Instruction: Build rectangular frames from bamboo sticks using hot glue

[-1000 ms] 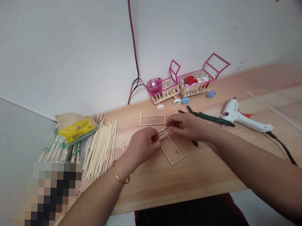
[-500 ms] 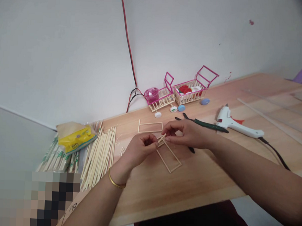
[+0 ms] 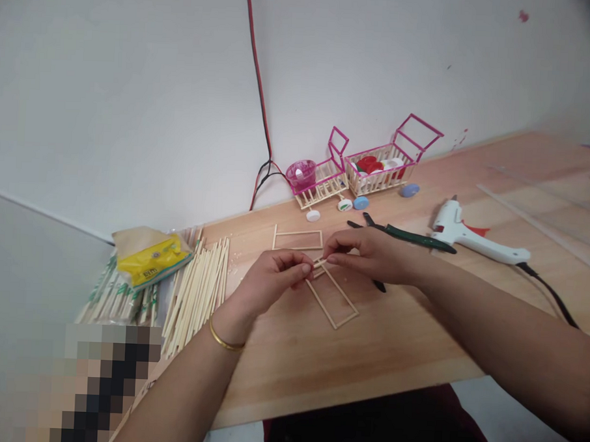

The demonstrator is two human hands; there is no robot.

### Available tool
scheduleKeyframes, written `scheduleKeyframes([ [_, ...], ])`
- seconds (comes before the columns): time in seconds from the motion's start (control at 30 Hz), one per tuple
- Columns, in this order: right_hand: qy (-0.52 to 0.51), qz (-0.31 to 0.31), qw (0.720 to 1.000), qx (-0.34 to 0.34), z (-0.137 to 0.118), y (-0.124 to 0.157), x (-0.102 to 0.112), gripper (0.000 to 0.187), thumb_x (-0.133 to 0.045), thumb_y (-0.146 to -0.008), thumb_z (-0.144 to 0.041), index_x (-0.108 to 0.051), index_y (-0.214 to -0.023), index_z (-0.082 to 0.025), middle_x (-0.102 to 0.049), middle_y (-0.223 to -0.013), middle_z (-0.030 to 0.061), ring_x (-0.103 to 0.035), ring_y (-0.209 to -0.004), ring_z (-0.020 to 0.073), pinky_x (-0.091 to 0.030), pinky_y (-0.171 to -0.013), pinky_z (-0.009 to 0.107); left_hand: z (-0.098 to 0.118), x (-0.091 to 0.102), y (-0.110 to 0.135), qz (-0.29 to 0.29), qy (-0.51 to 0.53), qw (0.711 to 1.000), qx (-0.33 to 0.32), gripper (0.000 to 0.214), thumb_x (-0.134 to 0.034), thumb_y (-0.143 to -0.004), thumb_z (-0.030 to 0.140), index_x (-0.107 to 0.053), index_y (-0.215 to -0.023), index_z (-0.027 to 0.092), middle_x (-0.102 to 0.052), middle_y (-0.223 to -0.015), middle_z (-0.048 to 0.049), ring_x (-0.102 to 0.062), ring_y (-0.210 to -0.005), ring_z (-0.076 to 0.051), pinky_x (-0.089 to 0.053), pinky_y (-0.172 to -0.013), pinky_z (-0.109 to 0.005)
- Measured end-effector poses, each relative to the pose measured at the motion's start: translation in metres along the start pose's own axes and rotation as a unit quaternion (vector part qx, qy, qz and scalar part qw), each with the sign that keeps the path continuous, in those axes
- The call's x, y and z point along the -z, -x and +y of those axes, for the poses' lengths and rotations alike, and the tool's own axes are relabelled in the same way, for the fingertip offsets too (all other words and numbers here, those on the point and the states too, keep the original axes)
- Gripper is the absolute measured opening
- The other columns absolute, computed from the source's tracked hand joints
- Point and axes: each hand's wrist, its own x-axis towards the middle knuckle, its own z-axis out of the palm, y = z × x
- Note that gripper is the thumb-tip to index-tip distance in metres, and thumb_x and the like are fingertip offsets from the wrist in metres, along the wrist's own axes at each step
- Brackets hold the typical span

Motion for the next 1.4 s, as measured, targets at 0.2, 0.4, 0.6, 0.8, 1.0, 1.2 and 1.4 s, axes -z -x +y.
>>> scheduleKeyframes([
  [0.2,0.007,-0.016,1.0,0.021,0.0,0.0,-0.001,0.019,-0.048,-0.086,-0.03,-0.062,-0.09,-0.018,-0.066,-0.084,0.0025,-0.058,-0.077,0.0144,-0.042,-0.068,0.026,-0.004,0.001,-0.002,0.005,-0.006,1.0,-0.005,0.023,-0.069,-0.071,0.035,-0.065,-0.074,0.013,-0.052,-0.059,0.0026,-0.042,-0.053,-0.006,-0.033,-0.052,-0.02],
  [0.4,0.074,-0.019,0.994,0.075,0.014,-0.004,-0.011,0.016,-0.047,-0.086,-0.023,-0.062,-0.087,-0.017,-0.064,-0.084,0.0048,-0.056,-0.079,0.0159,-0.041,-0.071,0.027,-0.005,0.015,-0.003,0.012,-0.175,0.984,0.039,0.017,-0.062,-0.074,0.03,-0.066,-0.074,0.014,-0.054,-0.059,0.0022,-0.042,-0.053,-0.007,-0.031,-0.051,-0.021],
  [0.6,0.088,-0.044,0.991,0.085,0.021,-0.007,-0.022,0.014,-0.049,-0.084,-0.02,-0.063,-0.083,-0.016,-0.063,-0.084,0.0062,-0.055,-0.078,0.0163,-0.041,-0.07,0.028,-0.005,0.014,-0.004,-0.011,-0.345,0.937,0.058,0.015,-0.056,-0.071,0.019,-0.069,-0.074,0.014,-0.063,-0.067,-0.0014,-0.052,-0.061,-0.011,-0.037,-0.055,-0.022],
  [0.8,0.087,-0.053,0.992,0.077,0.022,-0.006,-0.025,0.013,-0.051,-0.083,-0.019,-0.064,-0.083,-0.016,-0.064,-0.082,0.0052,-0.055,-0.076,0.0155,-0.04,-0.069,0.027,-0.006,0.004,-0.004,-0.002,-0.382,0.923,0.045,0.016,-0.054,-0.068,0.016,-0.069,-0.073,0.016,-0.065,-0.067,-0.0013,-0.054,-0.061,-0.012,-0.037,-0.055,-0.022],
  [1.0,0.089,-0.056,0.991,0.085,0.025,-0.006,-0.026,0.015,-0.051,-0.085,-0.023,-0.065,-0.085,-0.017,-0.063,-0.083,0.0056,-0.056,-0.076,0.0161,-0.04,-0.068,0.027,-0.006,0.0,-0.003,-0.001,-0.383,0.924,0.019,0.017,-0.053,-0.07,0.015,-0.069,-0.075,0.016,-0.065,-0.067,-0.0006,-0.053,-0.061,-0.011,-0.037,-0.055,-0.021],
  [1.2,0.08,-0.059,0.991,0.093,0.026,-0.006,-0.027,0.015,-0.052,-0.084,-0.023,-0.066,-0.085,-0.017,-0.063,-0.082,0.0056,-0.057,-0.076,0.0161,-0.04,-0.068,0.027,-0.008,-0.003,-0.004,-0.002,-0.387,0.922,0.002,0.015,-0.055,-0.072,0.017,-0.069,-0.075,0.017,-0.064,-0.066,0.0001,-0.052,-0.06,-0.011,-0.037,-0.055,-0.021],
  [1.4,0.083,-0.059,0.99,0.093,0.026,-0.007,-0.028,0.015,-0.052,-0.085,-0.023,-0.066,-0.085,-0.017,-0.064,-0.083,0.0057,-0.057,-0.077,0.0165,-0.041,-0.069,0.028,-0.011,-0.005,-0.005,-0.006,-0.418,0.908,-0.024,0.016,-0.054,-0.075,0.019,-0.07,-0.076,0.018,-0.066,-0.069,-0.0002,-0.053,-0.062,-0.011,-0.037,-0.057,-0.022],
])
